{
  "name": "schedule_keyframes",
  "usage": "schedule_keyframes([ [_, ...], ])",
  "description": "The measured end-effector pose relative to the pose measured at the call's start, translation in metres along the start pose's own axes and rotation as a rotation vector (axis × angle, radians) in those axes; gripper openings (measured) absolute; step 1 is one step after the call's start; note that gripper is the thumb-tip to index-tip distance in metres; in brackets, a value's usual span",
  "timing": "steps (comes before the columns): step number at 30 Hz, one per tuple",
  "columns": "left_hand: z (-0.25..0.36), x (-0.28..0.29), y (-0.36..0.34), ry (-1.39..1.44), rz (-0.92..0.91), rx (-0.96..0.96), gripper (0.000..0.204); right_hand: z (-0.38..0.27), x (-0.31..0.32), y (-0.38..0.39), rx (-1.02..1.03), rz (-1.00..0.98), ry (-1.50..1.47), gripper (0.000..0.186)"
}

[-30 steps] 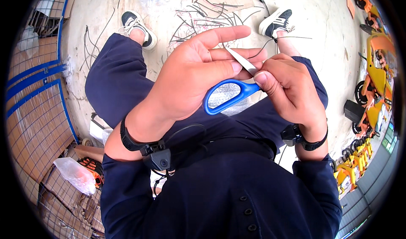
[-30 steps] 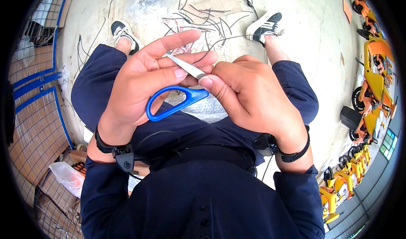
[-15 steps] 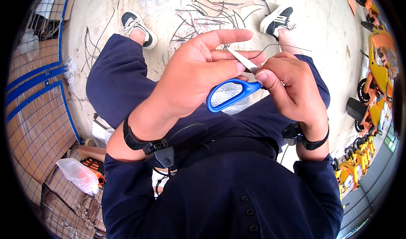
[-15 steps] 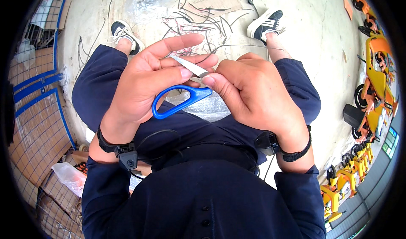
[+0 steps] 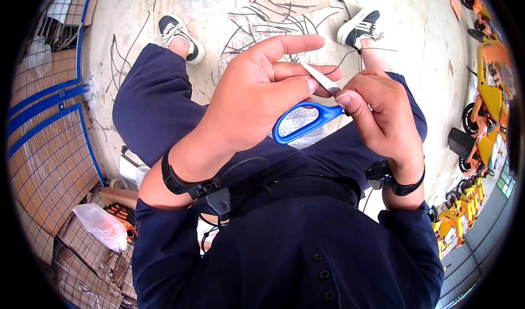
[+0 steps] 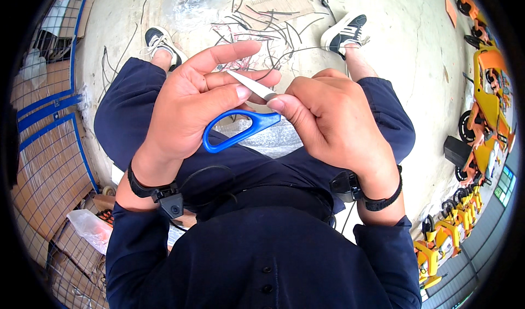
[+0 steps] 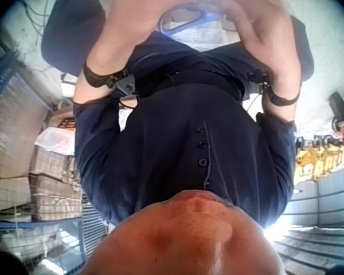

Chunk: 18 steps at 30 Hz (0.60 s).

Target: The person cuts a wire using scissors, twists wires together, and wraps a section with bubble wrap while sitting on the floor.

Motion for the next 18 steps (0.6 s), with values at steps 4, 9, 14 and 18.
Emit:
schedule_keyframes([
  [4,-0.0002,-0.0002,0.0010,0.009,0.008,-0.009,0.048,0.0007,-0.0012,0.0012,0.006,0.020,-0.002,0.024],
  [9,-0.0018,0.0002,0.0008,-0.030,0.009,-0.020,0.048,0.0005,-0.0005,0.0017,0.015,0.018,0.021,0.023],
  [14,-0.0015,0.0004,0.0018,-0.046,-0.002,-0.017,0.046,0.0010,-0.0007,0.0019,0.068,0.035,0.044,0.022],
  [18,-0.0021,0.0004,0.0013,-0.069,0.009,-0.022,0.045,0.0024,-0.0020,0.0026,0.094,0.056,0.050,0.021],
])
Point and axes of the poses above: each hand's wrist, its own y-axis away from the middle knuckle, its own x-axis out of the back of the hand, z = x × y, the point moved 1 cm from there along -y, towards the middle knuckle, and after that the axes turned 13 degrees about x, right-handed, at the moved point
